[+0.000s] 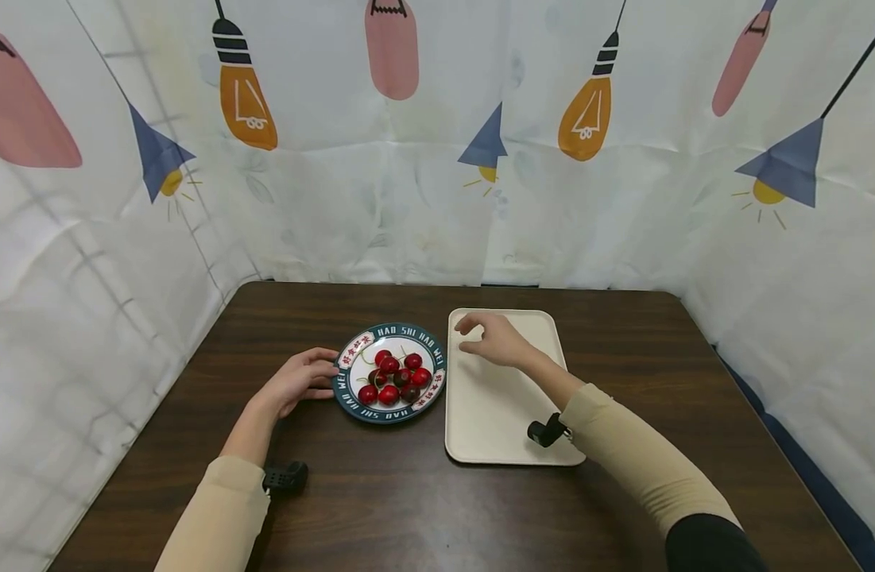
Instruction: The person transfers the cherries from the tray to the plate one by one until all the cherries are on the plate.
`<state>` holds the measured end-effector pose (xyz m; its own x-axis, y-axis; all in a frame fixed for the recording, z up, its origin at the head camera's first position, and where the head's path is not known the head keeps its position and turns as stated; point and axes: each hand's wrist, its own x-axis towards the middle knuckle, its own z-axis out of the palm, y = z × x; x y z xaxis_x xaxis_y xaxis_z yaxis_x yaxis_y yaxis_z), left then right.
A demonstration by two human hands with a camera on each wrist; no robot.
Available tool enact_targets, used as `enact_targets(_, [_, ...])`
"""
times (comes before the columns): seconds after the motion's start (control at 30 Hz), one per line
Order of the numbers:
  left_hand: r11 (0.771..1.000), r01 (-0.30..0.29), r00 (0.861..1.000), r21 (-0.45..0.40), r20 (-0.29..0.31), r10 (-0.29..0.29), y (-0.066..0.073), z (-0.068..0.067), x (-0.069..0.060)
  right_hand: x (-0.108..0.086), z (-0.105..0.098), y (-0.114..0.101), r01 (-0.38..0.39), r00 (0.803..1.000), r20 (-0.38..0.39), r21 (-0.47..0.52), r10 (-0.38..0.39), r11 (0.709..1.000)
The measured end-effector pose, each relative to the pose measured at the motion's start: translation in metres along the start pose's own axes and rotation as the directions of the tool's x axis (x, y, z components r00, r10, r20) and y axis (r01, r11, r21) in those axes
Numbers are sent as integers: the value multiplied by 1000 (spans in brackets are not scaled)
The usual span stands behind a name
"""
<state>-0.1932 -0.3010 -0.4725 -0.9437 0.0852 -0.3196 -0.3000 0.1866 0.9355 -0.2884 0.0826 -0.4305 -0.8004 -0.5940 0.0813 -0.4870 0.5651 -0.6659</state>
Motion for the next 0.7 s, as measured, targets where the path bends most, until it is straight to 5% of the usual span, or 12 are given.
enact_targets(0.7, [1000, 2, 1000, 7, -16, -2, 1, 1, 0, -9, -22, 40, -69, 985, -149, 96, 83, 993])
